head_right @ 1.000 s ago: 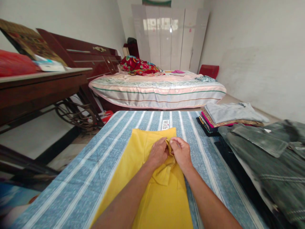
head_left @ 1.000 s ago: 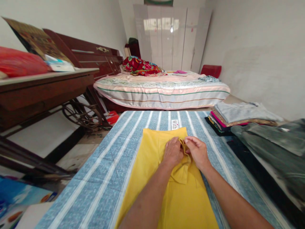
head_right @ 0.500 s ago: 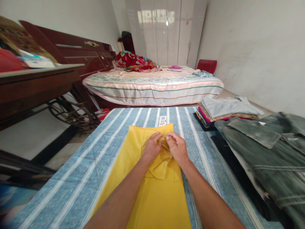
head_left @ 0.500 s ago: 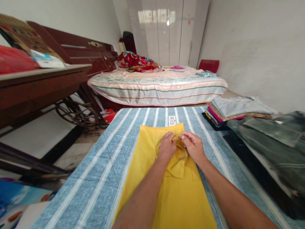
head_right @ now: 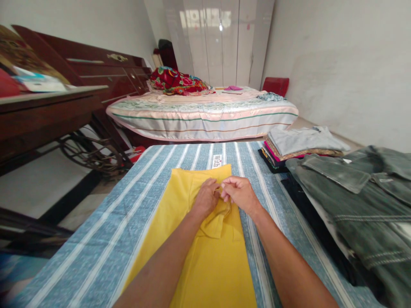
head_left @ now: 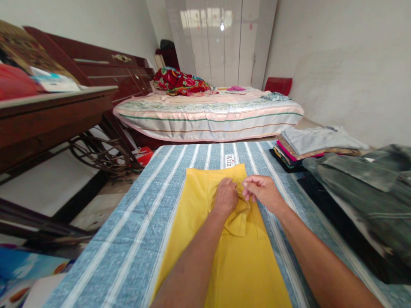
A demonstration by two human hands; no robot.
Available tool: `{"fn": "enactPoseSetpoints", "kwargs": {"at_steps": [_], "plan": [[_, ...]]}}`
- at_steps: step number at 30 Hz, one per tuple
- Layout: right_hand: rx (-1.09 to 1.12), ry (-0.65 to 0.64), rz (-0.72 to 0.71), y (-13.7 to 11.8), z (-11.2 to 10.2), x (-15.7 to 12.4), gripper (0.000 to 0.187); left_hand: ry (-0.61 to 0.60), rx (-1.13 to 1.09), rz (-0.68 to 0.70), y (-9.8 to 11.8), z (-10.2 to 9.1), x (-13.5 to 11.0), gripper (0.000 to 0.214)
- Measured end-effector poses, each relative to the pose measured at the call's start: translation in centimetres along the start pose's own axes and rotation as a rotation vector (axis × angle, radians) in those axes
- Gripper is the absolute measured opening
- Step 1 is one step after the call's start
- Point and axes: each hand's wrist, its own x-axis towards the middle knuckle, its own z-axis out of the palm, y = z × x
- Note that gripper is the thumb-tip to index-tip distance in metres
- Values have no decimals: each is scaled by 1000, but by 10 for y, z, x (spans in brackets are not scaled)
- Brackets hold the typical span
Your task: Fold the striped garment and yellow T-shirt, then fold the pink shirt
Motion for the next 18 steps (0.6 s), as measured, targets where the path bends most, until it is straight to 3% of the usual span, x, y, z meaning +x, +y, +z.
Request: {"fn": "enactPoseSetpoints", "kwargs": {"at_steps": [3,6,9,11,14,18], "plan": [[-235,-176,-56,-13,-8,-14,12,7,11,9,-1,2,1,16],[-580,-261,-354,-11,-9,-35,17,19,25,20,-1,3,2,17],[-760,-196,-671,3,-6,-52,31,23,41,35,0,3,2,17],[-773,-71,-771,14,-4,-55,35,13,53,45,0,1,2,17],[-788,63,-767,27,-4,-51,34,-23,74,57,0,-3,1,17],[-860,-44,-669,35,-6,-44,21,-83,119,62,0,-11,2,18]]}}
